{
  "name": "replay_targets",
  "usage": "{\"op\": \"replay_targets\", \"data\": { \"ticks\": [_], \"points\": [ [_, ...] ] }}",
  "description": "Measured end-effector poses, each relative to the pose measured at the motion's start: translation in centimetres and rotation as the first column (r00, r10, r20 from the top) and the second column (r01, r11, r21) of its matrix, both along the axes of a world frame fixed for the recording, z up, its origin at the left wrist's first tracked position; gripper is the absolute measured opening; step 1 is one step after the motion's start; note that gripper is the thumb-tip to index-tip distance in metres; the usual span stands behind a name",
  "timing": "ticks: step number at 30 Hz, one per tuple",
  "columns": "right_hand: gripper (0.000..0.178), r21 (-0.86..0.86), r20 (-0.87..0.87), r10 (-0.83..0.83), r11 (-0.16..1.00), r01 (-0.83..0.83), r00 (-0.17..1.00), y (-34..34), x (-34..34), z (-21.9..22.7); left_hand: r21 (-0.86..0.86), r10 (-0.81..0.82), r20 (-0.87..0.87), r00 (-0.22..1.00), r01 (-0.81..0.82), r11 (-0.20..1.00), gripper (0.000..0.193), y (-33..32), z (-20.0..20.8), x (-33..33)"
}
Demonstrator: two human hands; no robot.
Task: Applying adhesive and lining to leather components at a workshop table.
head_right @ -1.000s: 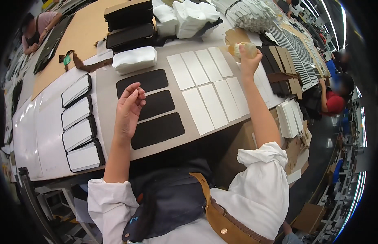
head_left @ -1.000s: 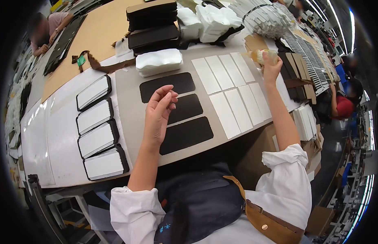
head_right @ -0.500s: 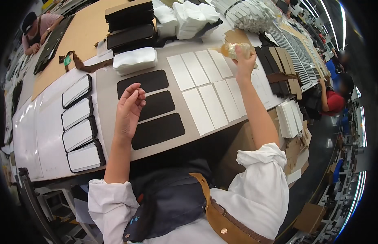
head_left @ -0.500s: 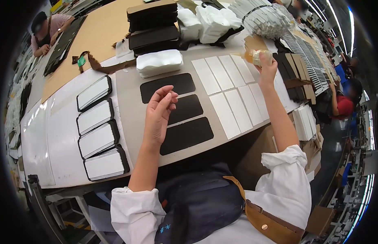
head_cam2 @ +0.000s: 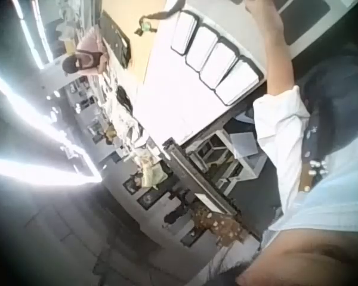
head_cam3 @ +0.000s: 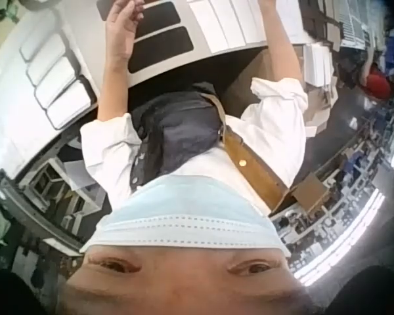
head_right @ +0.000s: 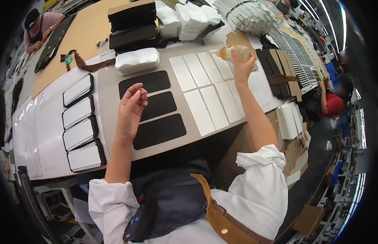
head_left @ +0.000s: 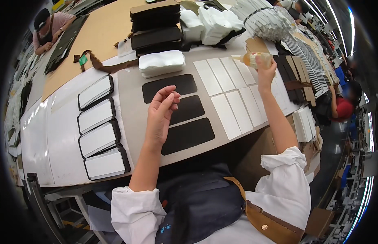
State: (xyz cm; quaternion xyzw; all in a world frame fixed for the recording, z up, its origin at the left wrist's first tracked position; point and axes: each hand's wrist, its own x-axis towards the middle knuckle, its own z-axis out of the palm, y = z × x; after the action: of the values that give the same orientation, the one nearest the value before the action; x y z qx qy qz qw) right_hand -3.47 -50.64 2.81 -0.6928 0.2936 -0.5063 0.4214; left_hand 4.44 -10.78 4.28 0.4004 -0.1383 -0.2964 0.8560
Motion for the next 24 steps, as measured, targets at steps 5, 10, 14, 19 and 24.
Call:
{"op": "replay_targets", "data": {
  "ticks": [5, 10, 14, 19, 24],
  "points": [
    [0.074, 0.049, 0.085, 0.105, 0.993, -0.11, 0.991, 2.3, 0.8, 0.3, -0.002, -0.003, 0.004, 1.0, 0.003, 1.0, 0.029, 0.1, 0.1, 0.0],
    [0.073, 0.191, 0.127, 0.157, 0.965, -0.18, 0.979, 3.7, 1.4, 0.7, 0.008, 0.008, 0.0, 1.0, -0.008, 1.0, 0.029, 0.2, 0.1, -0.1],
    [0.077, 0.266, 0.195, 0.172, 0.938, -0.221, 0.966, 3.9, 1.4, 0.9, -0.003, 0.005, -0.002, 1.0, -0.005, 1.0, 0.028, 0.1, 0.1, -0.1],
    [0.076, 0.218, 0.149, 0.167, 0.956, -0.197, 0.975, 4.1, 1.5, 0.6, 0.017, -0.003, 0.003, 1.0, 0.002, 1.0, 0.029, 0.1, 0.2, -0.1],
    [0.076, 0.157, 0.081, 0.172, 0.97, -0.183, 0.982, 4.9, 1.9, 0.5, 0.011, -0.002, 0.005, 1.0, 0.002, 1.0, 0.029, 0.2, 0.0, 0.0]
  ]
}}
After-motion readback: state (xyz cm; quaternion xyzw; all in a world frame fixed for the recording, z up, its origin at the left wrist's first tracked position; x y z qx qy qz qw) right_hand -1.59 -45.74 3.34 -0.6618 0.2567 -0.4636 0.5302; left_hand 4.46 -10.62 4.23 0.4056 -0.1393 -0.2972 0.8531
